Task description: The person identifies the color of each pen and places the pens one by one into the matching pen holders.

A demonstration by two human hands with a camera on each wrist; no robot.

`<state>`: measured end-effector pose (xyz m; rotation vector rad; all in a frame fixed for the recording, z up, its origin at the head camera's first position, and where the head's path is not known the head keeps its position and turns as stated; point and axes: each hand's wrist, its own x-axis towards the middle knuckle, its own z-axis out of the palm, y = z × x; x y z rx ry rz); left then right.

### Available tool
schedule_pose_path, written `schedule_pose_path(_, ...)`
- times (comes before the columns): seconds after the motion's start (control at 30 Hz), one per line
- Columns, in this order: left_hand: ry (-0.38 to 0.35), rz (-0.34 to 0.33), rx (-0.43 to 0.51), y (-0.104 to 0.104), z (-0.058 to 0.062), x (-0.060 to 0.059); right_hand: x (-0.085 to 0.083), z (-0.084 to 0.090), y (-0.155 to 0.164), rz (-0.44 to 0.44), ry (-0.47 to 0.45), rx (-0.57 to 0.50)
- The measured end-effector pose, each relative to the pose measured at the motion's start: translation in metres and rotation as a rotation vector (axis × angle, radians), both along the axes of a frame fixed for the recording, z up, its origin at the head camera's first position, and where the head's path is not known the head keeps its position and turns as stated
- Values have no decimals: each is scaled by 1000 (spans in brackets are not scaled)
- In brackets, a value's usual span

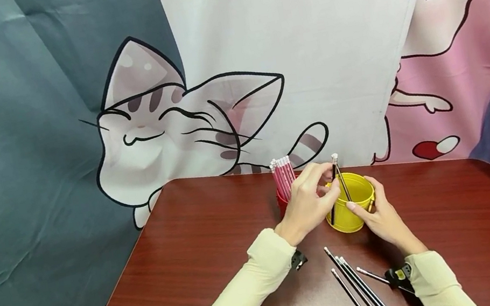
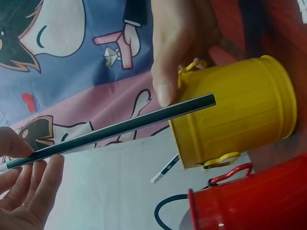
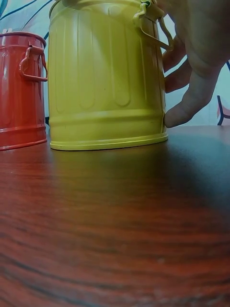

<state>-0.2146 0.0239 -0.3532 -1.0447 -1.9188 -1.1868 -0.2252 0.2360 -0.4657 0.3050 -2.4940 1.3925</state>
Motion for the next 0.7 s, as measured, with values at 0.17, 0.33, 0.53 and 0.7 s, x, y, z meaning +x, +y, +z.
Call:
schedule_pose_path(0.17, 5, -21, 20, 7, 11, -12, 0, 0, 0, -2, -7, 0)
schedule_pose_path(0.33, 33, -24, 24, 12, 24, -22, 0, 0, 1, 1, -14, 6)
schedule_pose_path(0.53, 68, -22, -15, 18, 30, -33, 0, 1, 2, -10, -24, 23)
schedule_pose_path(0.7, 97, 8, -41, 22, 25, -39, 0, 1, 1, -10, -25, 27)
